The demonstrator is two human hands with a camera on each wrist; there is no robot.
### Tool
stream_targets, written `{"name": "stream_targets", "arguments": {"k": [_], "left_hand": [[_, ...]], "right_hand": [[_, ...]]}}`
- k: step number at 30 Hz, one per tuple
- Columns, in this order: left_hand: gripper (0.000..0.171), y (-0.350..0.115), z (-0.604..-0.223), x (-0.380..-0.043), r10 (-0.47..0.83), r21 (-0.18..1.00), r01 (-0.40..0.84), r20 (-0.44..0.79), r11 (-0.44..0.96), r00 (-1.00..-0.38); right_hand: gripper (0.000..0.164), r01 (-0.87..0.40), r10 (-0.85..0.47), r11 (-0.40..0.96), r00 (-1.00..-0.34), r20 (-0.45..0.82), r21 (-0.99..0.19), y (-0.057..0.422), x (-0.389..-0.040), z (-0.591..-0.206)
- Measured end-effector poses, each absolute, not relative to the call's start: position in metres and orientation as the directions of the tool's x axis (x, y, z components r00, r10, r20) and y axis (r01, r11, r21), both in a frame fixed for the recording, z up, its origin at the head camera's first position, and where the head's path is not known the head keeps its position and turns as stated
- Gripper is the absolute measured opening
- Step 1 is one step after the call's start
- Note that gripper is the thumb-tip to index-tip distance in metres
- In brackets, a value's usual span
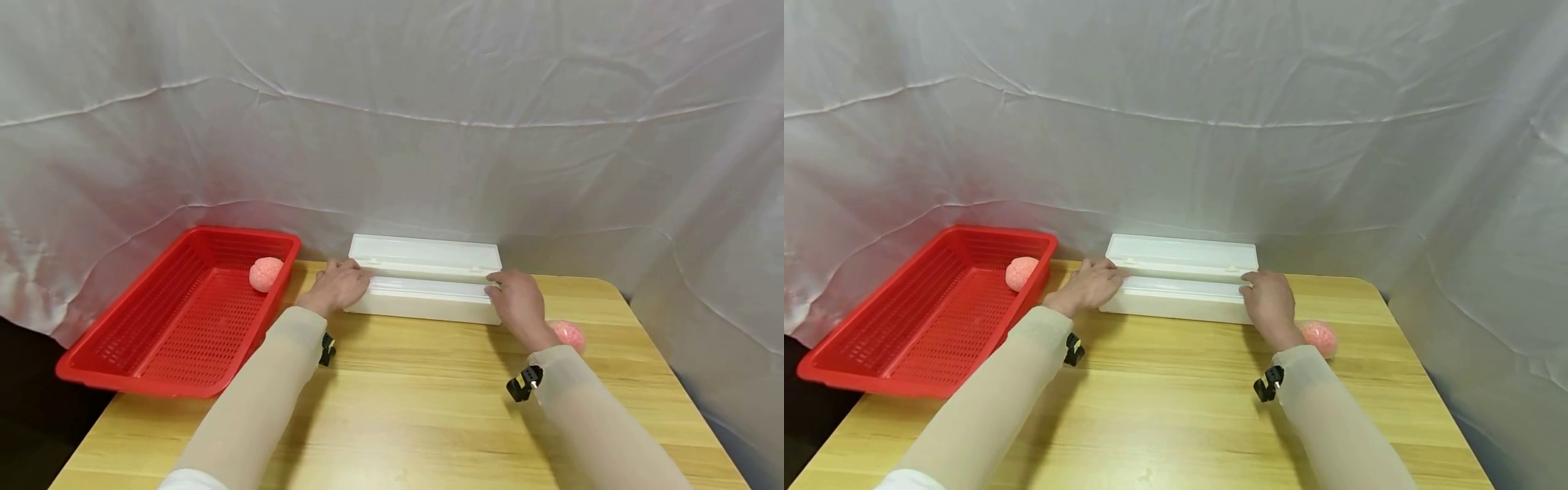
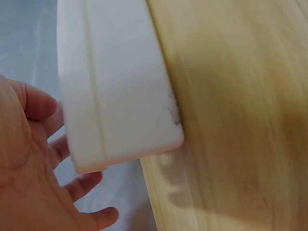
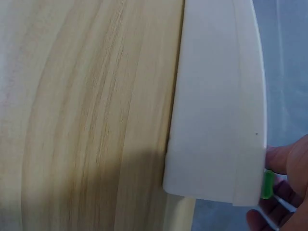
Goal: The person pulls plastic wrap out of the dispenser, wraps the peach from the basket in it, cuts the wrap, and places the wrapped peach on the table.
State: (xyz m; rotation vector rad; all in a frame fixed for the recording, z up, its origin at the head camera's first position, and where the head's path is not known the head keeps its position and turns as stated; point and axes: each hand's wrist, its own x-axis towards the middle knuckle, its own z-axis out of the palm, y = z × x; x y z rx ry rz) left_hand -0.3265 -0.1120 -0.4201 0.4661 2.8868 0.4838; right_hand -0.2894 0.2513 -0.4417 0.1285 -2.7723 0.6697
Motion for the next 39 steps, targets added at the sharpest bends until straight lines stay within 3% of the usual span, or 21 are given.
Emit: {"name": "stream_targets", "arguments": {"k": [6, 10, 16, 19, 23, 27, 39], "left_hand": [[0.053, -0.119, -0.415, -0.335, 0.441, 0.467, 0.345, -0.112, 0.814, -0.891], [0.052, -0.122, -0.414, -0.339, 0.439, 0.545, 0.307, -0.127, 0.78, -0.889], [0.048, -0.124, -0.415, -0.342, 0.411, 0.573, 0.277, -0.115, 0.771, -0.905], [0.039, -0.122, -0.415, -0.343, 0.369, 0.544, 0.277, -0.066, 0.792, -0.927], [0.021, -0.117, -0.418, -0.343, 0.312, 0.405, 0.308, 0.059, 0.861, -0.948], [0.015, -0.113, -0.422, -0.342, 0.279, 0.31, 0.325, 0.182, 0.894, -0.943], [0.013, -0.106, -0.418, -0.346, 0.206, 0.342, 0.3, 0.284, 0.891, -0.936]], "right_hand": [[0.02, -0.122, 0.015, 0.907, -0.948, 0.319, -0.403, 0.251, -0.296, -0.444], [0.021, -0.107, 0.028, 0.907, -0.949, 0.313, -0.408, 0.252, -0.299, -0.446], [0.021, -0.09, 0.036, 0.916, -0.952, 0.303, -0.391, 0.252, -0.302, -0.446], [0.022, -0.081, 0.041, 0.918, -0.954, 0.297, -0.388, 0.252, -0.303, -0.445], [0.022, -0.079, 0.04, 0.92, -0.956, 0.291, -0.385, 0.254, -0.303, -0.445], [0.023, -0.09, 0.026, 0.921, -0.957, 0.29, -0.38, 0.256, -0.306, -0.444], [0.026, -0.107, -0.009, 0.928, -0.964, 0.267, -0.357, 0.261, -0.317, -0.427]]}}
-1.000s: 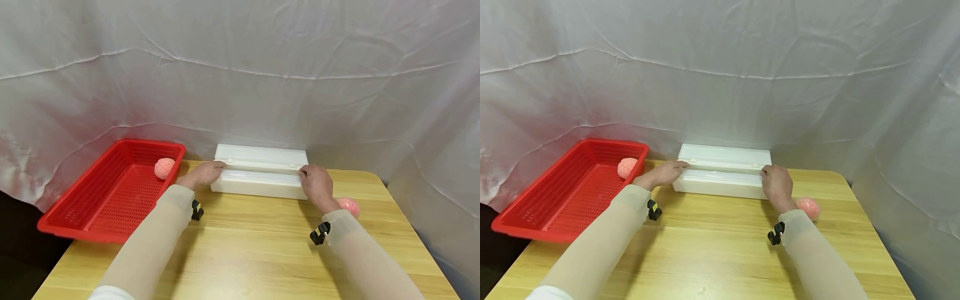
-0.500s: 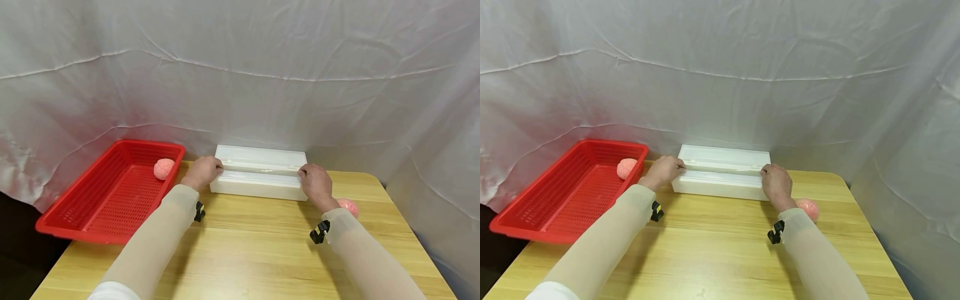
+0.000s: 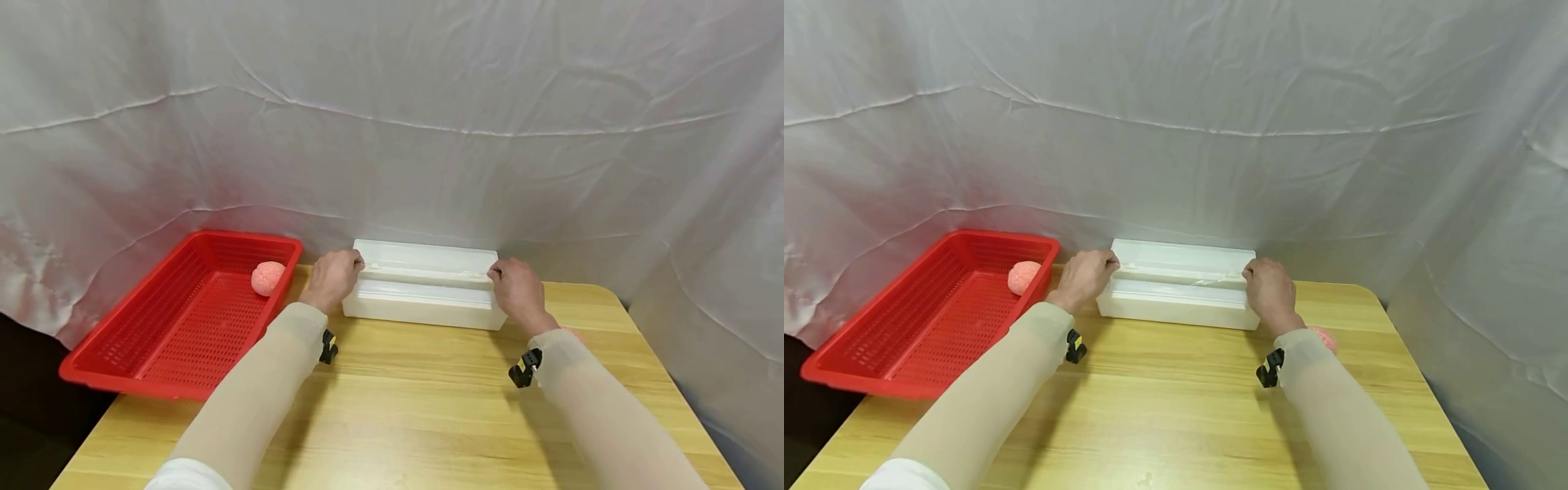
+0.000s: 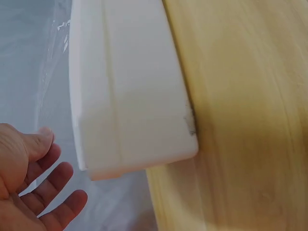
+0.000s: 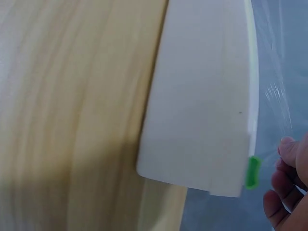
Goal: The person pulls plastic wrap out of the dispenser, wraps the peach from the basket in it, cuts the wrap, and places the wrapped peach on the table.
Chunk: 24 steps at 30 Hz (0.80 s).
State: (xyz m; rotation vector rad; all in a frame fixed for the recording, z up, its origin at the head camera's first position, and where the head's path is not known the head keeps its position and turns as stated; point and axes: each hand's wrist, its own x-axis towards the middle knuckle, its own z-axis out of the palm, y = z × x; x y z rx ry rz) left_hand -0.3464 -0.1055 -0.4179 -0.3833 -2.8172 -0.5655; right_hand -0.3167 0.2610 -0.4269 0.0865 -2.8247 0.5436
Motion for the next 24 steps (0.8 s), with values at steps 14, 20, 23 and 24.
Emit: {"name": "stream_targets", "arguments": {"k": [14, 20, 23, 24], "left_hand": [[0.016, -0.107, -0.387, -0.345, 0.187, 0.352, 0.318, 0.359, 0.88, -0.915], [0.019, -0.105, -0.374, -0.343, 0.168, 0.373, 0.329, 0.402, 0.868, -0.9], [0.019, -0.105, -0.367, -0.341, 0.142, 0.394, 0.329, 0.434, 0.858, -0.89], [0.019, -0.105, -0.365, -0.34, 0.135, 0.4, 0.329, 0.443, 0.855, -0.887]], "right_hand": [[0.025, -0.172, -0.037, 0.921, -0.933, 0.359, -0.35, 0.262, -0.321, -0.395], [0.025, -0.17, -0.005, 0.912, -0.915, 0.404, -0.373, 0.26, -0.317, -0.382], [0.025, -0.163, 0.023, 0.908, -0.901, 0.433, -0.387, 0.258, -0.315, -0.376], [0.025, -0.161, 0.033, 0.904, -0.898, 0.44, -0.396, 0.257, -0.314, -0.375]]}}
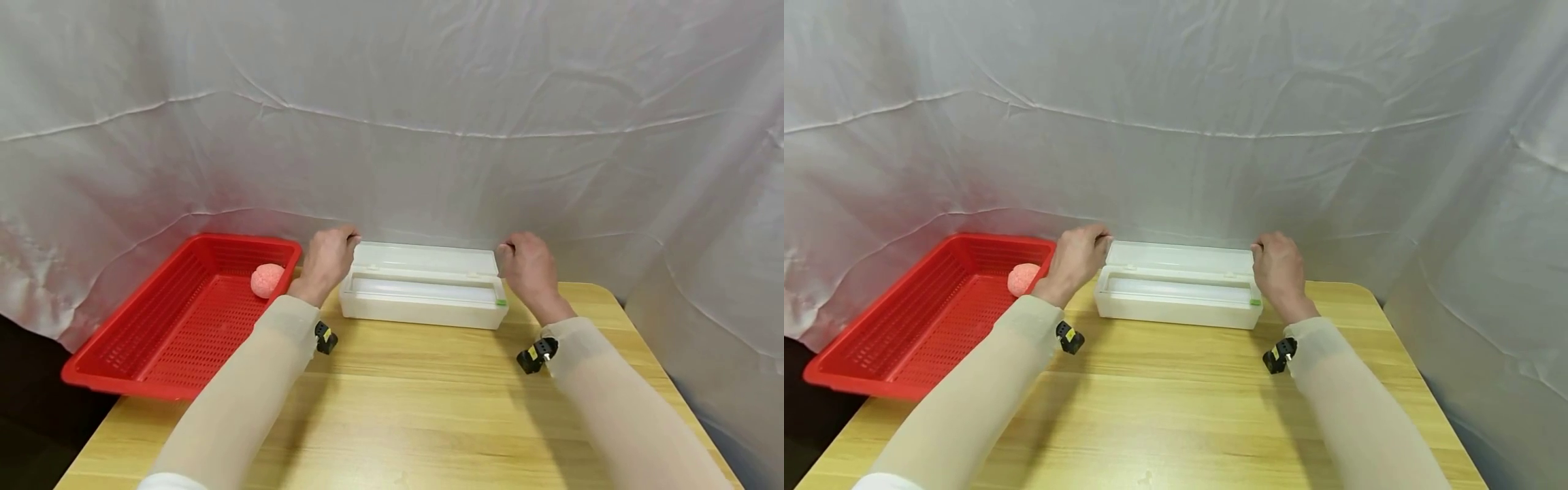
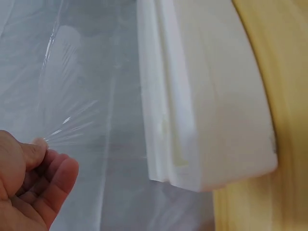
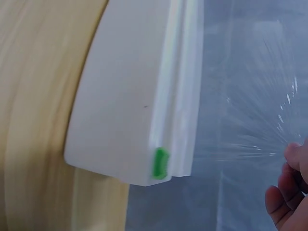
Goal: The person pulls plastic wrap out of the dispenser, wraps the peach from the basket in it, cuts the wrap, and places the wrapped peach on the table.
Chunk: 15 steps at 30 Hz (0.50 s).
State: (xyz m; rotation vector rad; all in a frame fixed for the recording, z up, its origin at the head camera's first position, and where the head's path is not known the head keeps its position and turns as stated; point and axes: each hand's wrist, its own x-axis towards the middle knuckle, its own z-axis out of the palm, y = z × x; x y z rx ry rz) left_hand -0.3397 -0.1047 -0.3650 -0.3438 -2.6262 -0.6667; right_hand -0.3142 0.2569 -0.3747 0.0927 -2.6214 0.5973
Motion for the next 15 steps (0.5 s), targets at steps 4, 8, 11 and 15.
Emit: {"name": "stream_targets", "arguments": {"k": [4, 8, 11, 15], "left_hand": [[0.018, -0.106, -0.357, -0.336, 0.111, 0.426, 0.345, 0.485, 0.836, -0.868], [0.016, -0.108, -0.35, -0.331, 0.094, 0.448, 0.377, 0.536, 0.81, -0.839], [0.015, -0.108, -0.344, -0.328, 0.083, 0.454, 0.4, 0.573, 0.796, -0.815], [0.015, -0.108, -0.337, -0.325, 0.07, 0.459, 0.42, 0.606, 0.782, -0.793]], "right_hand": [[0.024, -0.167, 0.068, 0.891, -0.87, 0.489, -0.421, 0.253, -0.312, -0.369], [0.023, -0.198, 0.089, 0.878, -0.827, 0.555, -0.436, 0.25, -0.309, -0.362], [0.023, -0.215, 0.106, 0.865, -0.804, 0.585, -0.453, 0.248, -0.307, -0.356], [0.023, -0.235, 0.135, 0.846, -0.774, 0.619, -0.478, 0.247, -0.304, -0.349]]}}
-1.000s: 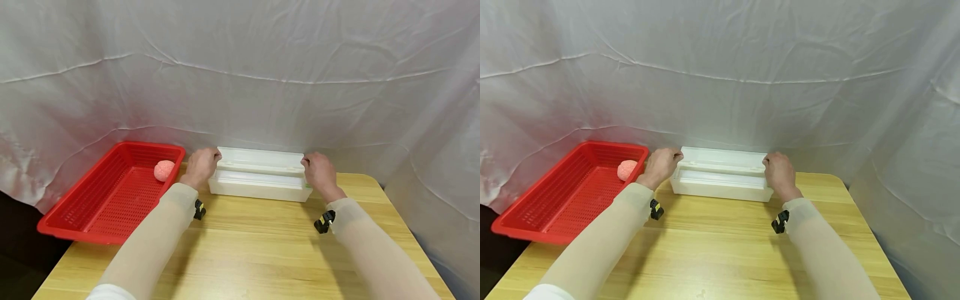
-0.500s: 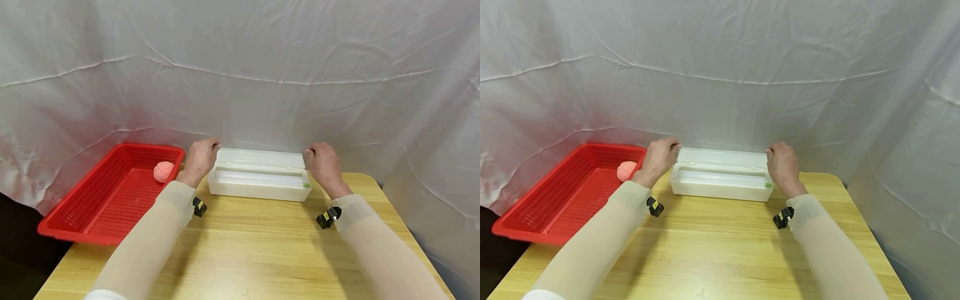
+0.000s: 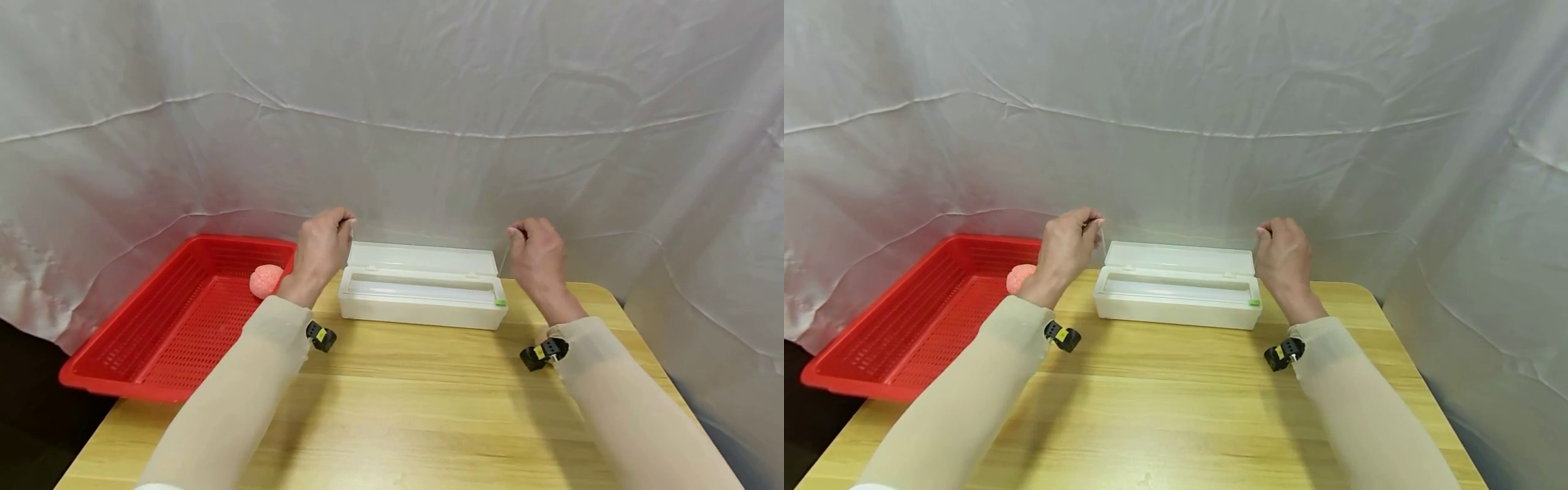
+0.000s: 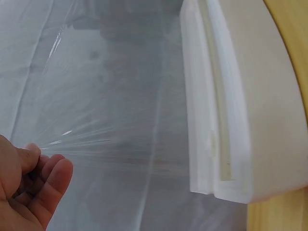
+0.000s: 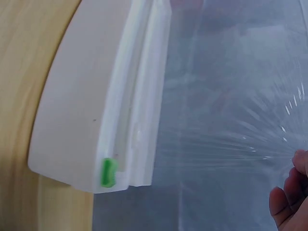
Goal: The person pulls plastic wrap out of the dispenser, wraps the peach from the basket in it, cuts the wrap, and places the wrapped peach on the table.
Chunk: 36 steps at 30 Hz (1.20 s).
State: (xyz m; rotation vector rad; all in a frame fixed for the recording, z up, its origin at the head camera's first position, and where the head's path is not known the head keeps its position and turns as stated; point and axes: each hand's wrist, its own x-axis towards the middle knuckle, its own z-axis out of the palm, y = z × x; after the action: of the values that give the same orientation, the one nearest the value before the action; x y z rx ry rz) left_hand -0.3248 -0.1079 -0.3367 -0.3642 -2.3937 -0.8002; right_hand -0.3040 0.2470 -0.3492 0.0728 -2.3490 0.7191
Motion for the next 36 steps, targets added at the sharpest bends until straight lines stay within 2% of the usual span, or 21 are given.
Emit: {"name": "stream_targets", "arguments": {"k": [8, 18, 24, 36], "left_hand": [[0.013, -0.108, -0.323, -0.311, 0.008, 0.557, 0.432, 0.606, 0.709, -0.795], [0.014, -0.109, -0.313, -0.298, -0.028, 0.568, 0.513, 0.687, 0.643, -0.726], [0.013, -0.109, -0.307, -0.291, -0.047, 0.565, 0.546, 0.72, 0.619, -0.692], [0.012, -0.112, -0.299, -0.284, -0.086, 0.591, 0.59, 0.743, 0.55, -0.664]], "right_hand": [[0.024, -0.286, 0.192, 0.797, -0.715, 0.672, -0.532, 0.243, -0.294, -0.34], [0.022, -0.384, 0.21, 0.774, -0.593, 0.777, -0.503, 0.24, -0.285, -0.328], [0.024, -0.405, 0.228, 0.764, -0.56, 0.797, -0.503, 0.238, -0.28, -0.32], [0.026, -0.458, 0.249, 0.73, -0.511, 0.822, -0.507, 0.23, -0.266, -0.312]]}}
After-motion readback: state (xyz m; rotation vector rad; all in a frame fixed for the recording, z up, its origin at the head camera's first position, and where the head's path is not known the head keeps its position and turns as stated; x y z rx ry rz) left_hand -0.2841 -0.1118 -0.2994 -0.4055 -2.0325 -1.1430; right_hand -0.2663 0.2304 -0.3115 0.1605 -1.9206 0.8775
